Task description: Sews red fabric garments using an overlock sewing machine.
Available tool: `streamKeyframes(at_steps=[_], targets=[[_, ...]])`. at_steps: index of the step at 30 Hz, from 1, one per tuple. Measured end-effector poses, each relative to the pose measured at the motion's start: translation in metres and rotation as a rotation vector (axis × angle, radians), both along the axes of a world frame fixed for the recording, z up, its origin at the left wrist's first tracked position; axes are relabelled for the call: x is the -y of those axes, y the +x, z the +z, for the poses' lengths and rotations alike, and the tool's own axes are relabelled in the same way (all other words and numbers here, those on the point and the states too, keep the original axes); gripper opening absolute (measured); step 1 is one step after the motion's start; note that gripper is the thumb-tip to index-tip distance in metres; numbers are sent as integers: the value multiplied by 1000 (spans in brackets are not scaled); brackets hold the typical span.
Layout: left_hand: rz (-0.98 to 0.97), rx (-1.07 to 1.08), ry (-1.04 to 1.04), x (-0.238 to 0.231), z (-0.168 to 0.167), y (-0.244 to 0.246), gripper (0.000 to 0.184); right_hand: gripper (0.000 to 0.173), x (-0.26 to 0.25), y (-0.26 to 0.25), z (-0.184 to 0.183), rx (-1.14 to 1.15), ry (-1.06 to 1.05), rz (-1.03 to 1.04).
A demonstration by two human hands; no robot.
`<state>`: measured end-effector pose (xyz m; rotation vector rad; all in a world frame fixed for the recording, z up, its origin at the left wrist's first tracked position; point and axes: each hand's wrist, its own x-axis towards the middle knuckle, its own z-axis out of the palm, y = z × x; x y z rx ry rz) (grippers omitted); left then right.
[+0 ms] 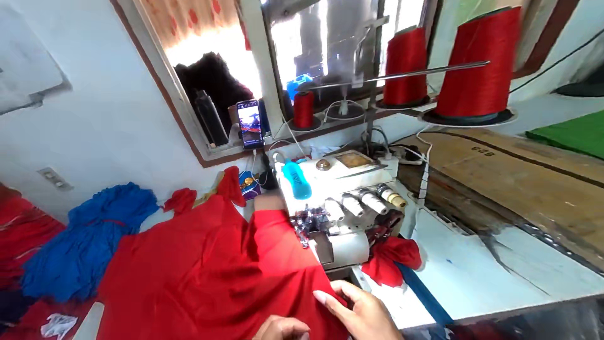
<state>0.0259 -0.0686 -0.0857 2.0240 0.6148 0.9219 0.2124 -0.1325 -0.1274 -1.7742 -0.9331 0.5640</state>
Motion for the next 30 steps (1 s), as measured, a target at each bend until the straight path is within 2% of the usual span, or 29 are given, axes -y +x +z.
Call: streamKeyframes(at_steps=[3,7,11,17,23,30], targets=[[52,-24,134,-5,7,12,10,26,14,-10,-7,-217,98,-36],[10,-38,192,-3,1,26,10,20,25,-29,-5,-436,182,-115],[19,-64,175,9,-20,31,11,13,28,-38,0,-471,229,-175],[65,-52,192,18,-22,36,11,14,30,-43,3,-508,278,-204],[141,-117,418,23,-29,46,23,13,40,-50,21,-520,271,-228],[166,-63,581,18,-35,48,16,16,45,-51,11,-529,307,-167]])
